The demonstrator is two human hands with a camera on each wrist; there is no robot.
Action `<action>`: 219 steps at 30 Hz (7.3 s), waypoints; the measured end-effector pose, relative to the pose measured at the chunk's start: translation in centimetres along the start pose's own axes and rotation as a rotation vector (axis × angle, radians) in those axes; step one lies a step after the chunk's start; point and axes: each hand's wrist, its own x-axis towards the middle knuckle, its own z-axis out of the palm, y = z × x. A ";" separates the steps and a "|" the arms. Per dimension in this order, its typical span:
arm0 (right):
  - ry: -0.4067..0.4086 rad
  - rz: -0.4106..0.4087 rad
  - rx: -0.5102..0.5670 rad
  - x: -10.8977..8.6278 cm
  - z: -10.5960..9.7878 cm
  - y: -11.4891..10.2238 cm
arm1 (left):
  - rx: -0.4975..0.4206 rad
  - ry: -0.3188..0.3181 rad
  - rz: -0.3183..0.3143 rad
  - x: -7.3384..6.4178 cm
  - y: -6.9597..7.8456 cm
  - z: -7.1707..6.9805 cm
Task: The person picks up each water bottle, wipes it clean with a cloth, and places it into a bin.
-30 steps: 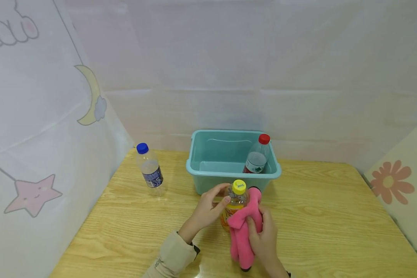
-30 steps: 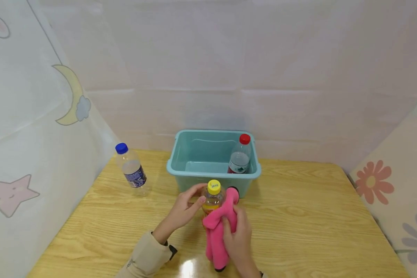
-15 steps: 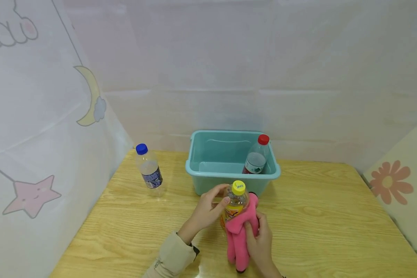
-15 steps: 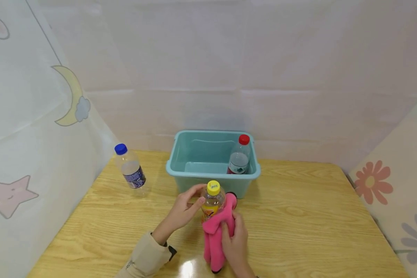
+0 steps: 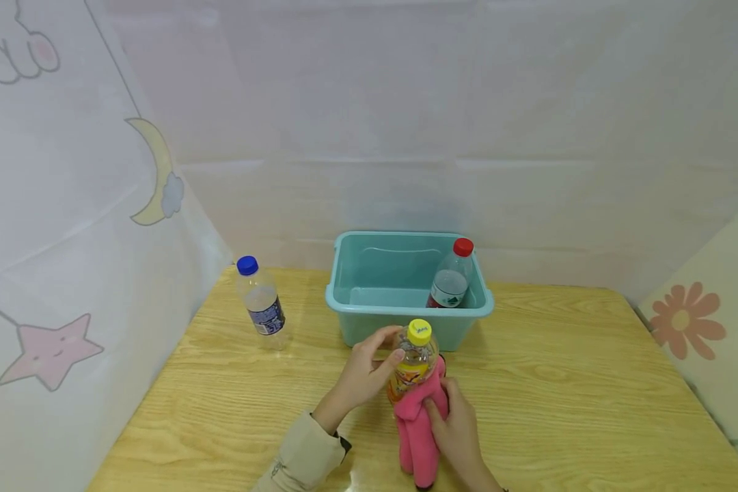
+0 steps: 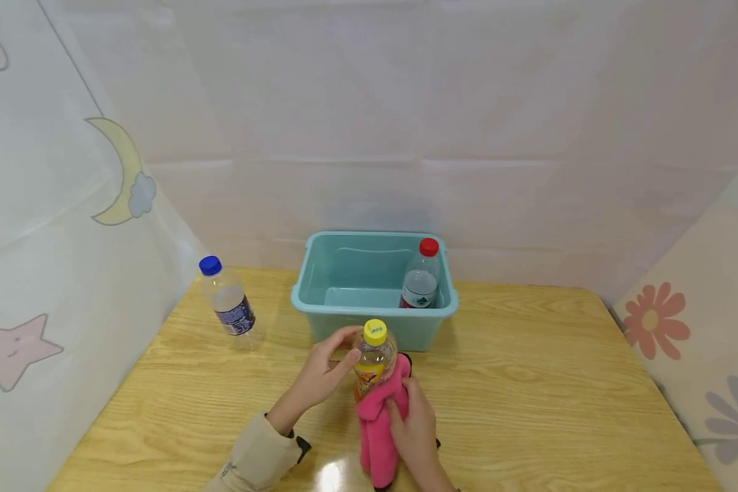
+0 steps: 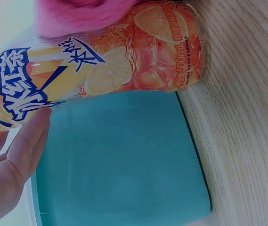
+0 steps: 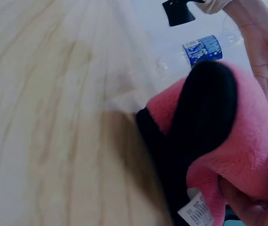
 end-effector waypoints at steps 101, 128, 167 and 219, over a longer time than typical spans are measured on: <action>0.069 -0.188 0.165 2.0 -3.4 -2.3 | 0.094 0.100 0.038 -0.8 2.7 -0.3; -0.139 0.046 0.142 1.5 -1.4 1.2 | 0.094 0.110 0.063 -0.8 2.5 -0.1; 0.100 -0.301 -0.344 1.5 -11.3 4.1 | 0.085 0.088 0.015 -0.8 2.6 -0.3; -0.126 -0.168 -0.112 5.3 -9.8 4.3 | 0.071 0.078 -0.012 -0.7 2.8 -0.4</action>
